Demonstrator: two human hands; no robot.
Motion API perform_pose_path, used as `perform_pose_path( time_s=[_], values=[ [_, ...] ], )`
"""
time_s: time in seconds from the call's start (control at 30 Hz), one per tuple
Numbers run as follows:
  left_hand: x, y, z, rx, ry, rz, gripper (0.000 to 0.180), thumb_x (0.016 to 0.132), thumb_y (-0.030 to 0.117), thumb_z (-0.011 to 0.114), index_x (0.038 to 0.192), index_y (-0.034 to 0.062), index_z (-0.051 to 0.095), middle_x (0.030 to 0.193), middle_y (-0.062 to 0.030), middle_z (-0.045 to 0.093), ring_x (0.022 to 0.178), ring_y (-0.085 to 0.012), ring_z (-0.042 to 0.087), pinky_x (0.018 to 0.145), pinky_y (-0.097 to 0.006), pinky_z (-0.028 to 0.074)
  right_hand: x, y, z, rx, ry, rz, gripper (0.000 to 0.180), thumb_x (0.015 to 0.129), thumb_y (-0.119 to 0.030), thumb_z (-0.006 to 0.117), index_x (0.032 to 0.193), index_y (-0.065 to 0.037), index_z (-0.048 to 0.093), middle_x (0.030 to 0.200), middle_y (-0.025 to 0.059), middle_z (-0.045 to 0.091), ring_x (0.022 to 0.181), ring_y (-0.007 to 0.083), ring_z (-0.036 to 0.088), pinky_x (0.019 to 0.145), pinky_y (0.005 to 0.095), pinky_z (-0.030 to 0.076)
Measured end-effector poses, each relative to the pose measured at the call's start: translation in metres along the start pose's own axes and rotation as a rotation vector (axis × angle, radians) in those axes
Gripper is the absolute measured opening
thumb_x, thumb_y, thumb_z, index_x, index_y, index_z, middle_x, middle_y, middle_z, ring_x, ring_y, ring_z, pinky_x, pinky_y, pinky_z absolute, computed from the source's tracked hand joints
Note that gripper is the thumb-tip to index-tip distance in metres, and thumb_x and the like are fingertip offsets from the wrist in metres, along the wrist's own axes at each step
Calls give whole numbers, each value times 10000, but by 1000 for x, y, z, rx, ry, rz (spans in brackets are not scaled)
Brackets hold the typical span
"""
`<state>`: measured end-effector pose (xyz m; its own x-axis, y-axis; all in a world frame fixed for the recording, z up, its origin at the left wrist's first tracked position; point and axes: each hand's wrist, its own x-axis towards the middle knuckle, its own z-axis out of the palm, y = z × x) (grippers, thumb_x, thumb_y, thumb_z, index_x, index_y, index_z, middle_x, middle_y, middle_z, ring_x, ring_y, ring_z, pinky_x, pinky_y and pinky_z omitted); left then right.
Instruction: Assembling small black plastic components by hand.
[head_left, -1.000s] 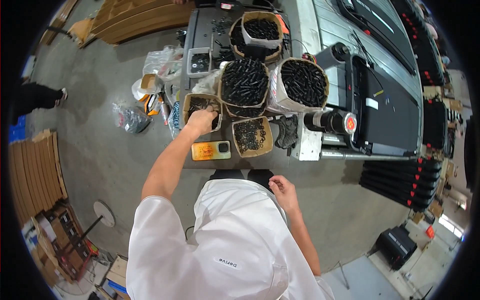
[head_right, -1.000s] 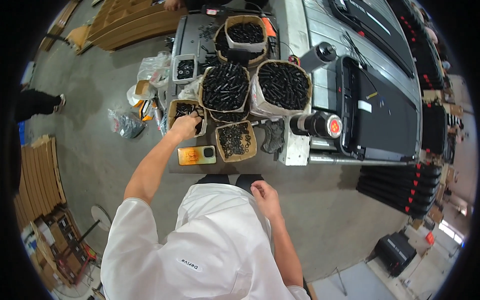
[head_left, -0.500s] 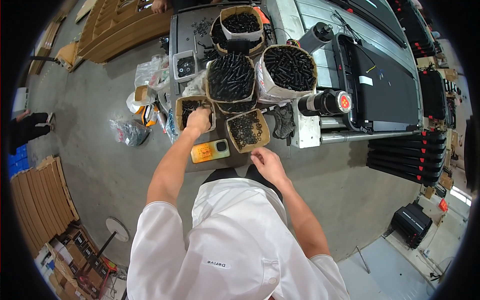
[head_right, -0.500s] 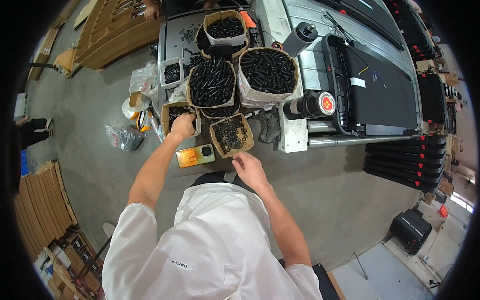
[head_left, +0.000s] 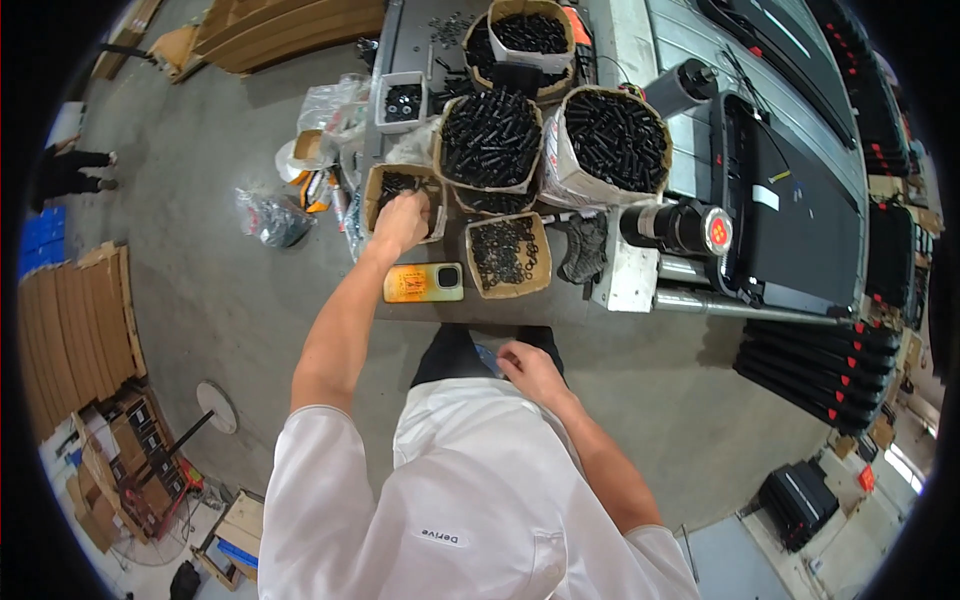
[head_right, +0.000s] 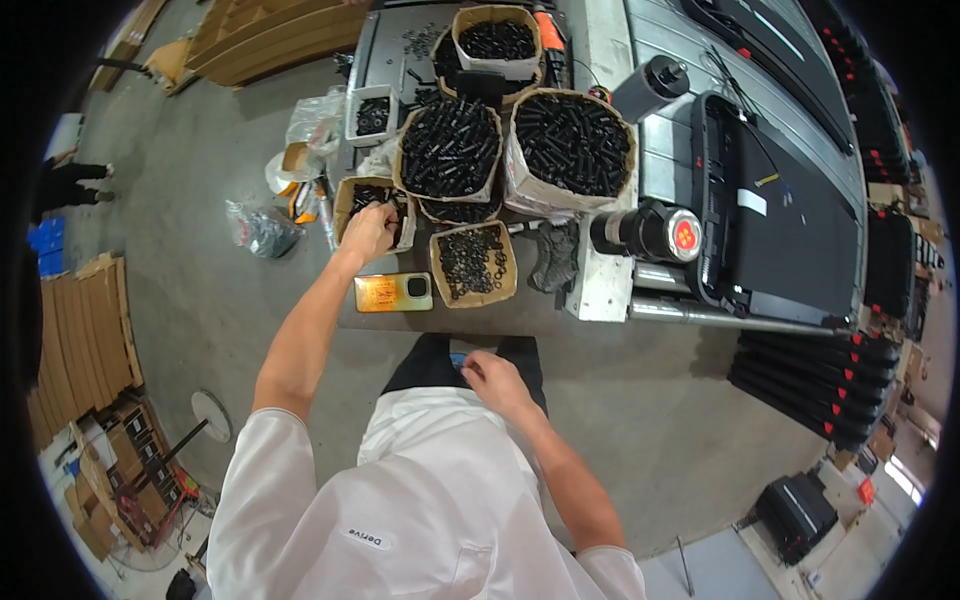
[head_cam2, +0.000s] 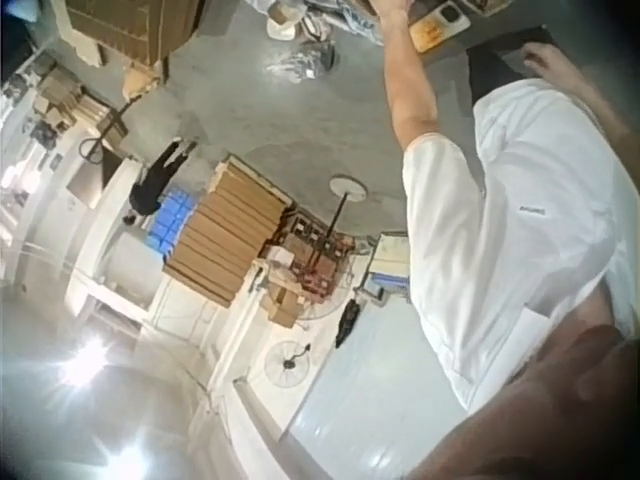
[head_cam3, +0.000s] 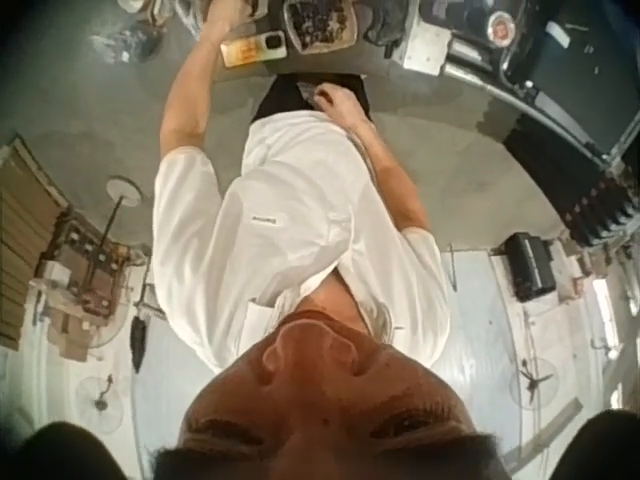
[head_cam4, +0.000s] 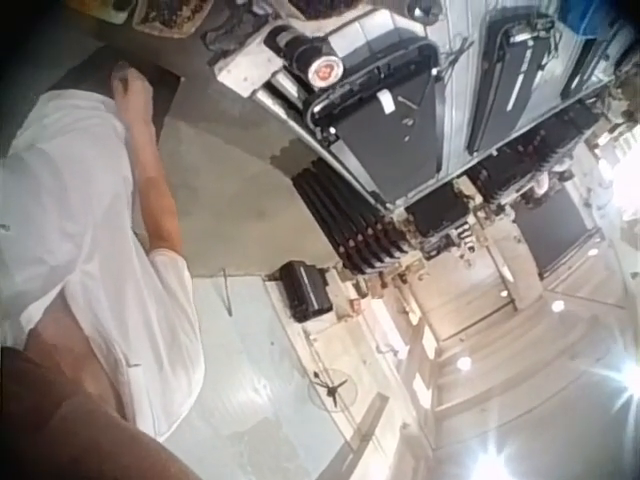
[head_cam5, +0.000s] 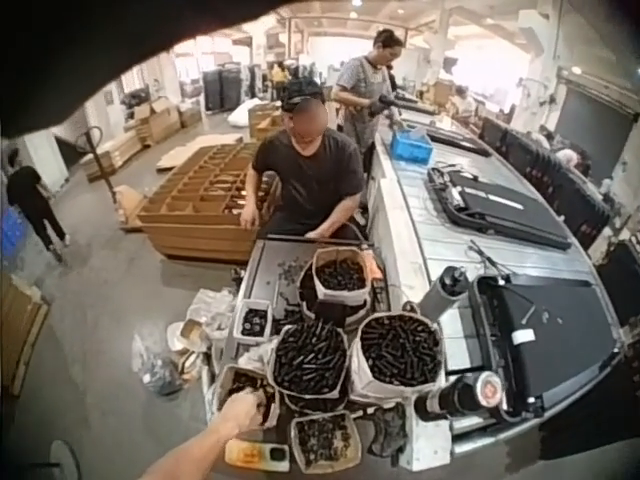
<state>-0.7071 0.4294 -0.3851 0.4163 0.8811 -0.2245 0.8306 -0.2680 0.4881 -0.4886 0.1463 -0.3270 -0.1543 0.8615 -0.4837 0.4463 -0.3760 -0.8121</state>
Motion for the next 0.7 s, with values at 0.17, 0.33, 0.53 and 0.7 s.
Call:
perform_pose_path(
  time_s=[0.17, 0.33, 0.53, 0.7],
  values=[
    [-19, 5, -1, -8, 78, -68, 131, 810, 78, 615, 915, 59, 691, 953, -174, 649, 901, -396, 628, 804, -474, 512, -14, 16, -39, 44, 39, 82, 162, 885, -145, 649, 987, -18, 640, 906, 149, 684, 801, 286, 680, 722, 366, 534],
    [-38, 16, 10, -86, 215, -81, 137, 813, 70, 607, 921, 57, 691, 932, -161, 634, 865, -397, 630, 777, -478, 517, 17, -64, -68, -29, -62, -14, 163, 889, -134, 647, 1001, -15, 639, 916, 142, 690, 791, 285, 683, 728, 366, 538],
    [-65, 23, -1, -180, 543, 106, 278, 804, 30, 644, 1082, 44, 641, 1128, -153, 585, 1057, -354, 564, 919, -466, 456, 121, -175, -44, -215, -72, -386, 155, 871, -93, 634, 998, -6, 615, 946, 182, 632, 862, 357, 645, 765, 420, 521],
    [-138, 13, -8, -524, 566, -18, 198, 820, -29, 613, 1013, 2, 643, 1062, -148, 620, 975, -351, 613, 832, -401, 502, 279, -206, -27, -520, 221, -570, 187, 823, -67, 638, 981, 27, 607, 972, 244, 620, 925, 434, 614, 825, 483, 504]
  ],
)
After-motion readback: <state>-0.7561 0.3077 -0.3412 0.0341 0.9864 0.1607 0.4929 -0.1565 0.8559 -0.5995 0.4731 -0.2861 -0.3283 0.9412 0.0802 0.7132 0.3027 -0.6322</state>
